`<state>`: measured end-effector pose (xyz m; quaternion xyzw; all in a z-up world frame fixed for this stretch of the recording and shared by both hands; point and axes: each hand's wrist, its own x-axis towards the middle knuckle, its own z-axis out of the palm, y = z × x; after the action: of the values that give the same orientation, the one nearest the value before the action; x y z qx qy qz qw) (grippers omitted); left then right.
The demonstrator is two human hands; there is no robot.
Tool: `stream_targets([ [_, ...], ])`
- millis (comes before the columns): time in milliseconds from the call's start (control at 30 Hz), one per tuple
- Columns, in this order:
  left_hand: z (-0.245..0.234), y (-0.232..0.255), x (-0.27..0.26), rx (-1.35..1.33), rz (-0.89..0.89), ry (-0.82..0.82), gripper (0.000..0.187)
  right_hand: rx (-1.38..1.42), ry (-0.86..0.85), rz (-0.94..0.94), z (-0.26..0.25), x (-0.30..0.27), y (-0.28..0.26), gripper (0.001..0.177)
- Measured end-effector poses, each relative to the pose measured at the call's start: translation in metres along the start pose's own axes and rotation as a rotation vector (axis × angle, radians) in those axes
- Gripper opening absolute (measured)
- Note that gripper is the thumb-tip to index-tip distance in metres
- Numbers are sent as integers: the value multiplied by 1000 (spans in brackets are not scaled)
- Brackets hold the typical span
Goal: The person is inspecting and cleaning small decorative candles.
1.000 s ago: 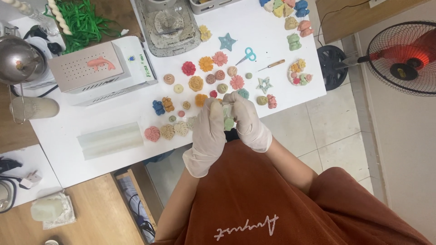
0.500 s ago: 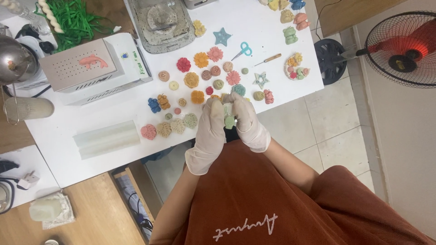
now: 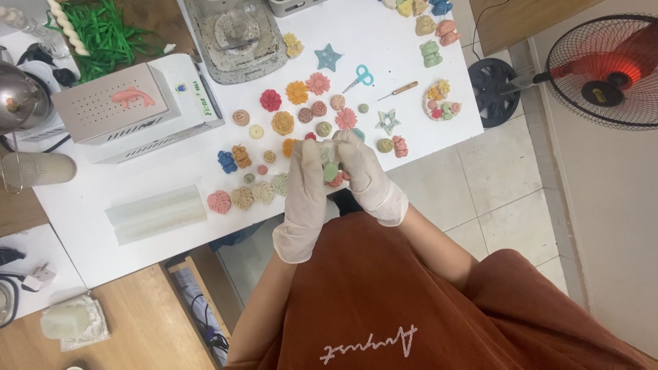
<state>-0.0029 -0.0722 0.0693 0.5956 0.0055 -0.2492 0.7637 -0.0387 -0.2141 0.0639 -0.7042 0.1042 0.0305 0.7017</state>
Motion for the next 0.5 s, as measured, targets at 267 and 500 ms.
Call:
stream_targets([
  [267, -11, 16, 1, 303, 156, -58, 32, -175, -6, -52, -4, 3, -14, 38],
  [500, -18, -4, 11, 1146, 633, -72, 43, -164, 32, -131, -4, 6, -6, 35],
])
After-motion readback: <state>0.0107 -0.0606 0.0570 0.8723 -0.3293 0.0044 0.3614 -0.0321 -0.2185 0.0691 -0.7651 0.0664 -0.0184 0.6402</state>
